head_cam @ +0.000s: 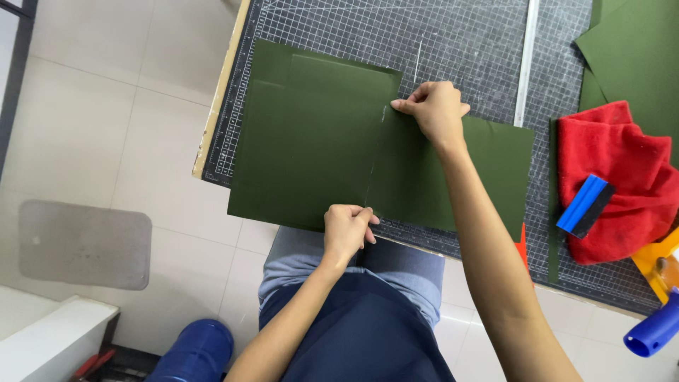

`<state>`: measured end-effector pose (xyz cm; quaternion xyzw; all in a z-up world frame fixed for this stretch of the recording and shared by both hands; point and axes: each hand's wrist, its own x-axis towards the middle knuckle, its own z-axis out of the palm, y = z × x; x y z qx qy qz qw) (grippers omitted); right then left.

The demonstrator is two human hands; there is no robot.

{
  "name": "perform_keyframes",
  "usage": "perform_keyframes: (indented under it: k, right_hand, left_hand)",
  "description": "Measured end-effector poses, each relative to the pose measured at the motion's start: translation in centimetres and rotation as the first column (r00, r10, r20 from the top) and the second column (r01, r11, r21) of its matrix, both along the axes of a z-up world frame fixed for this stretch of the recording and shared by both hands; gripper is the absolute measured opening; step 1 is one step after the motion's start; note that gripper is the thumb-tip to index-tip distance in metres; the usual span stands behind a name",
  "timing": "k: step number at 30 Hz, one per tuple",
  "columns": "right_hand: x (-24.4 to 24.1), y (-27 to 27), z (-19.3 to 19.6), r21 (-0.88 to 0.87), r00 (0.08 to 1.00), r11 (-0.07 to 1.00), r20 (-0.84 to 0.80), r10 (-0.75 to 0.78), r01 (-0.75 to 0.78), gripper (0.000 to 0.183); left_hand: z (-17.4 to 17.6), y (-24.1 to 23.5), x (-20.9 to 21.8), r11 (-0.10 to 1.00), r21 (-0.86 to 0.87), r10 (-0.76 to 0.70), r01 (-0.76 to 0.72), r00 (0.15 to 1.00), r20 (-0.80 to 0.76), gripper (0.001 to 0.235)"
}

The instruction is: The person applies glue to green paper sheets using a roller, then places a beige cardboard piece on top and presses it down. They repeat this process with additional sheets, smoothing the surfaces with a red cloth and a blue plastic tool.

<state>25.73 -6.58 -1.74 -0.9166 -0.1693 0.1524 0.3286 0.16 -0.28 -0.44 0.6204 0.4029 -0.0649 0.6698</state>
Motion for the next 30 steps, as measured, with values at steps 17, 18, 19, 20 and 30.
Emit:
perform_keyframes:
  k: [17, 18, 19, 20, 30]
  right_hand:
    - [-5.7, 1.4, -2.3, -0.075, 0.859, 0.995, 0.512, -0.023, 0.072, 0.018]
    - [-5.7, 1.3, -2.4, -0.065, 0.876, 0.997, 0.481, -0.012, 0.05, 0.018]
    - [-5.8, 1.1, -2.3, -0.055, 0.894, 0.998, 0.449, -0.001, 0.028, 0.018]
    - [-6.1, 0.8, -2.1, -0.005, 0.903, 1.0, 0.43, 0.007, -0.005, 0.014]
    - [-10.9, -4.2, 2.5, -0.096, 0.875, 0.946, 0.36, 0.324, -0.311, 0.077]
  left_hand:
    - [-0.3, -0.2, 0.2, 1.0, -0.029, 0.008, -0.009, 1.0, -0.029, 0.028]
    - [-0.2, -0.2, 0.2, 1.0, -0.028, 0.01, -0.01, 0.999, -0.03, 0.028]
    - [-0.2, -0.2, 0.1, 1.0, -0.03, 0.008, -0.009, 1.0, -0.027, 0.028]
    - [-0.2, -0.2, 0.1, 0.999, -0.032, 0.007, -0.007, 1.0, -0.023, 0.027]
    - [1.1, 0.4, 0.0, 0.987, 0.096, -0.121, 0.126, 0.991, -0.057, 0.036]
